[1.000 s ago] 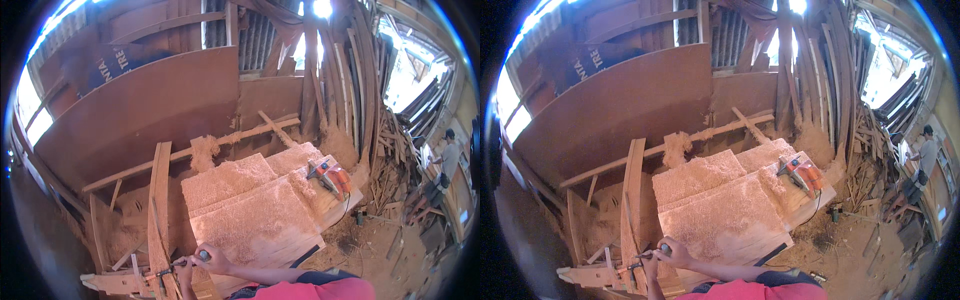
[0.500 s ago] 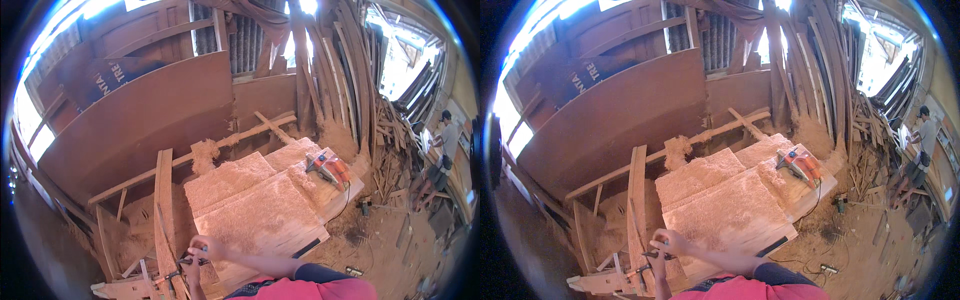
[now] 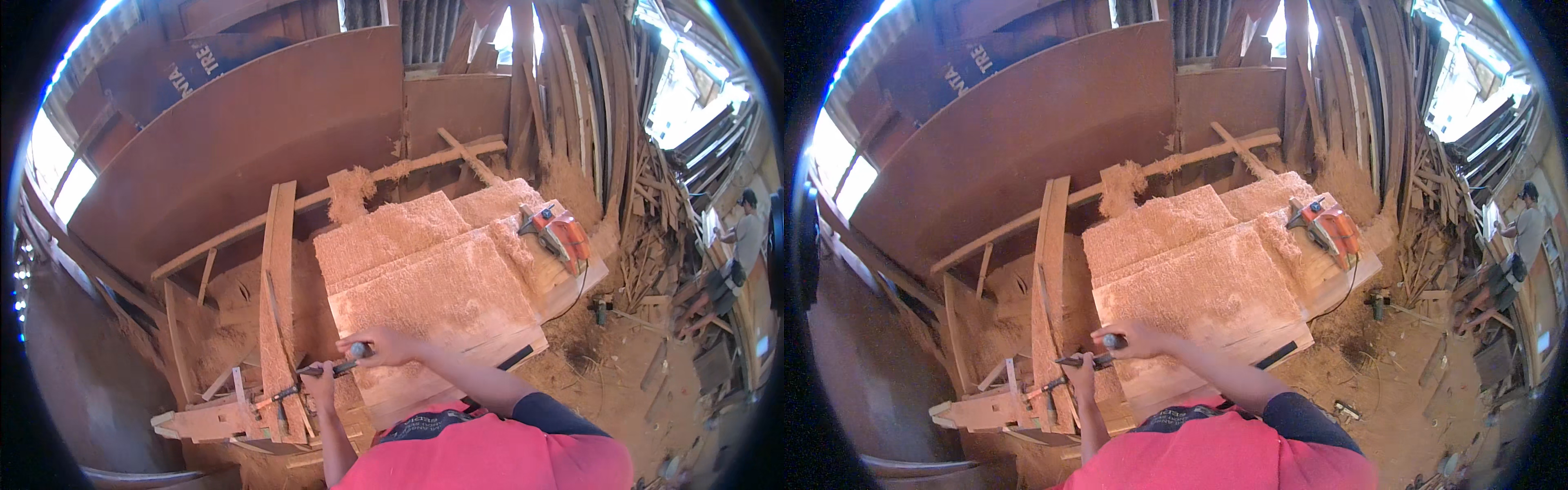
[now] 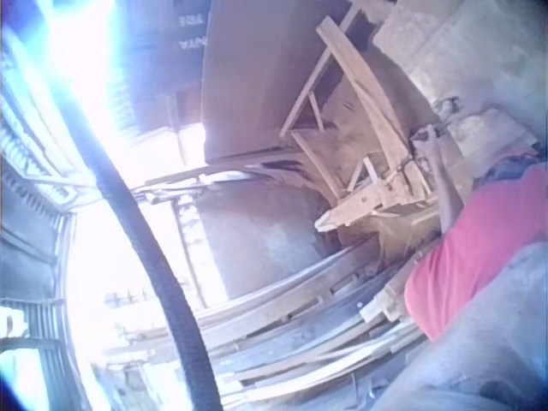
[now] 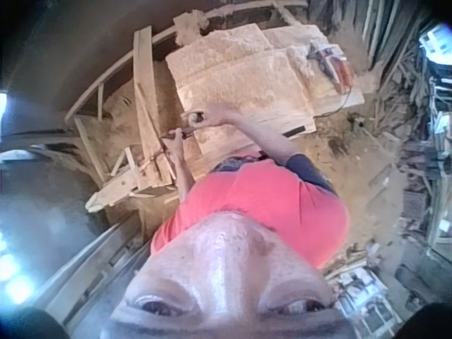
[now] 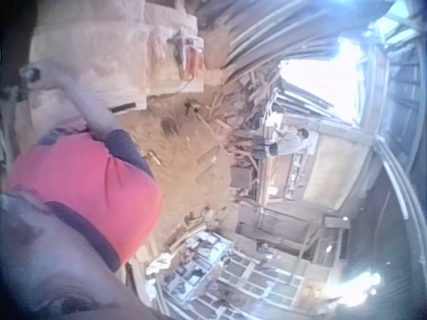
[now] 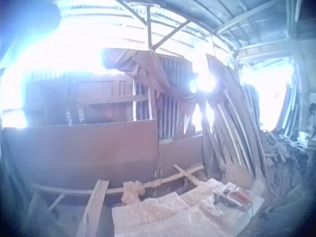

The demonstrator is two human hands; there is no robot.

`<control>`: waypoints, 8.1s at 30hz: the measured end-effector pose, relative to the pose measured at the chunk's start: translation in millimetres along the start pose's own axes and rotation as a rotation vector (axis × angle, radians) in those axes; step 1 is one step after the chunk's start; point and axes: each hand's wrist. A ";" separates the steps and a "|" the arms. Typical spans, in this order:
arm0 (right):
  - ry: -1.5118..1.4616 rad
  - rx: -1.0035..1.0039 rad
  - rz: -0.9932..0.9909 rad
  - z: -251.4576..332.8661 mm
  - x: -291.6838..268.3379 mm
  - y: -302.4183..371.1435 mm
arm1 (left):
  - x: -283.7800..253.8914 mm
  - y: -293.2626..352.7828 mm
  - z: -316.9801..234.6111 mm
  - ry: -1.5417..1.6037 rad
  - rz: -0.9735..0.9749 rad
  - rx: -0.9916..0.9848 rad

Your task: The person planes a large wood board using an electric planer, then clamps the board to a workbench with a metal clamp to continue sanding it by hand.

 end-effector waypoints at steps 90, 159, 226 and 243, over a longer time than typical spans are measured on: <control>-0.383 0.289 -0.276 -44.9 -241.2 93.0 | 203.9 308.2 -145.4 0.813 0.185 -0.657; -0.051 0.583 -0.064 -137.0 -233.0 173.9 | 105.8 268.0 -73.4 0.246 -0.483 -0.597; 0.548 0.879 -0.757 -89.7 -96.1 227.9 | -80.5 108.7 159.2 0.736 -0.443 -1.236; 0.544 0.277 -0.621 -39.1 -21.4 115.9 | -33.5 -22.2 -79.7 0.209 -0.371 -0.356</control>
Point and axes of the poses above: each hand's wrist, its own y-axis away from the middle knuckle, its own x-axis out of the palm, z = x × y, and after that the axes turned 2 degrees about -y, right-handed
